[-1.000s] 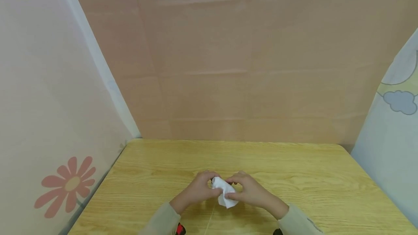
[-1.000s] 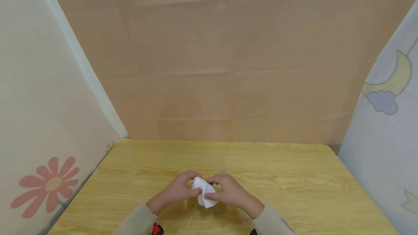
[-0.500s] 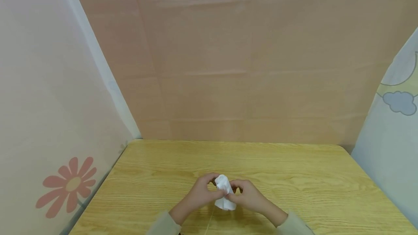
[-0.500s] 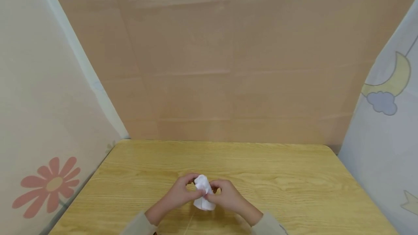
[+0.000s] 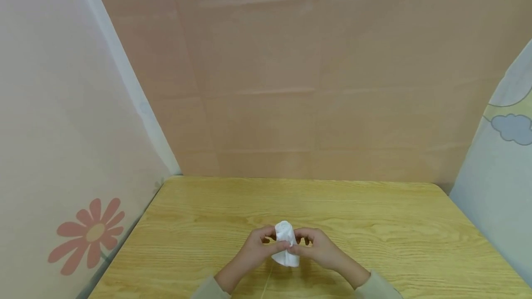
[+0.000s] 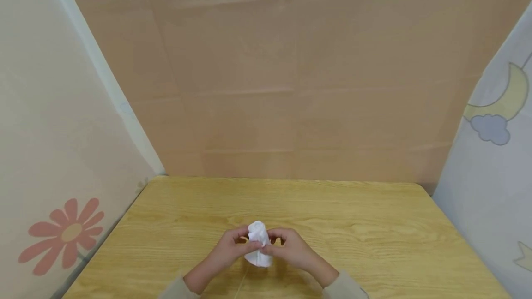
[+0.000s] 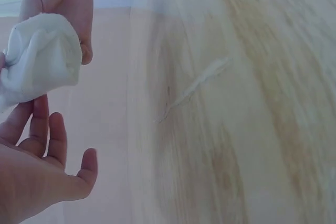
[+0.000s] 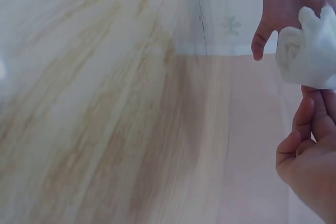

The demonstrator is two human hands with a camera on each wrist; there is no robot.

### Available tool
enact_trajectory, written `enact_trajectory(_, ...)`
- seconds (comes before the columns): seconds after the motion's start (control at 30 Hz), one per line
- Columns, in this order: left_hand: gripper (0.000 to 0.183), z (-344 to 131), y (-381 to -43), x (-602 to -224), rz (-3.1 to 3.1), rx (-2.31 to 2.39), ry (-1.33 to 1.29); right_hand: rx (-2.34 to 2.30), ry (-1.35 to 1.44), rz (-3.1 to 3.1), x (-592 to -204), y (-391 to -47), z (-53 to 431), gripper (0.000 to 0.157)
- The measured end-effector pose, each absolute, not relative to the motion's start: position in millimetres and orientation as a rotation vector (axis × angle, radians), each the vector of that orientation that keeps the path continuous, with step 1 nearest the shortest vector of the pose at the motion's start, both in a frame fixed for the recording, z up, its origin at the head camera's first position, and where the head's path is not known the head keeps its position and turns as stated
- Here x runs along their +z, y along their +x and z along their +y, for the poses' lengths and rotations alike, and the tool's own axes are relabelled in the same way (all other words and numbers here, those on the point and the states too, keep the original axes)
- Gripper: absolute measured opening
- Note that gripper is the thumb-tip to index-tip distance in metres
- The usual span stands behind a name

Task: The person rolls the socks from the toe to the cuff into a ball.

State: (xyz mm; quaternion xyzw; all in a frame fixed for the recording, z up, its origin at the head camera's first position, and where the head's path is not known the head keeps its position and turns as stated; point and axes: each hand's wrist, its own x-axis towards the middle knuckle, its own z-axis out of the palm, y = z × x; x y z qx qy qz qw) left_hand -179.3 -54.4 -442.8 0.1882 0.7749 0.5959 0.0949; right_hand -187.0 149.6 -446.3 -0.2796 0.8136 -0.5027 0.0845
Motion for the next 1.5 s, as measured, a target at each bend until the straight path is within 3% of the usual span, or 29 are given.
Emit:
enact_trajectory(0.3,0.024,-54,-166,-420,2.472,1.811,0.684,-1.585,-0.811,2.583,-442,-186,148,0.029)
enact_trajectory(0.57,0.023,-48,-165,-425,2.748,1.856,0.838,-1.631,-0.822,2.854,-423,-169,132,0.023)
enact_trajectory(0.7,0.025,-47,-169,-434,2.797,1.856,0.791,-1.638,-0.857,2.943,-407,-159,126,0.018)
enact_trajectory(0.97,0.025,-49,-177,-452,2.804,1.884,0.634,-1.657,-0.898,3.004,-440,-176,133,0.019)
enact_trajectory(1.1,0.020,-51,-177,-452,2.775,1.865,0.678,-1.678,-0.954,2.980,-440,-177,136,0.015)
enact_trajectory(1.3,0.024,-51,-173,-452,2.688,1.748,0.806,-1.749,-1.127,2.976,-438,-180,139,0.022)
enact_trajectory(1.5,0.023,-53,-170,-449,2.433,1.730,0.895,-1.796,-1.018,2.949,-437,-182,140,0.016)
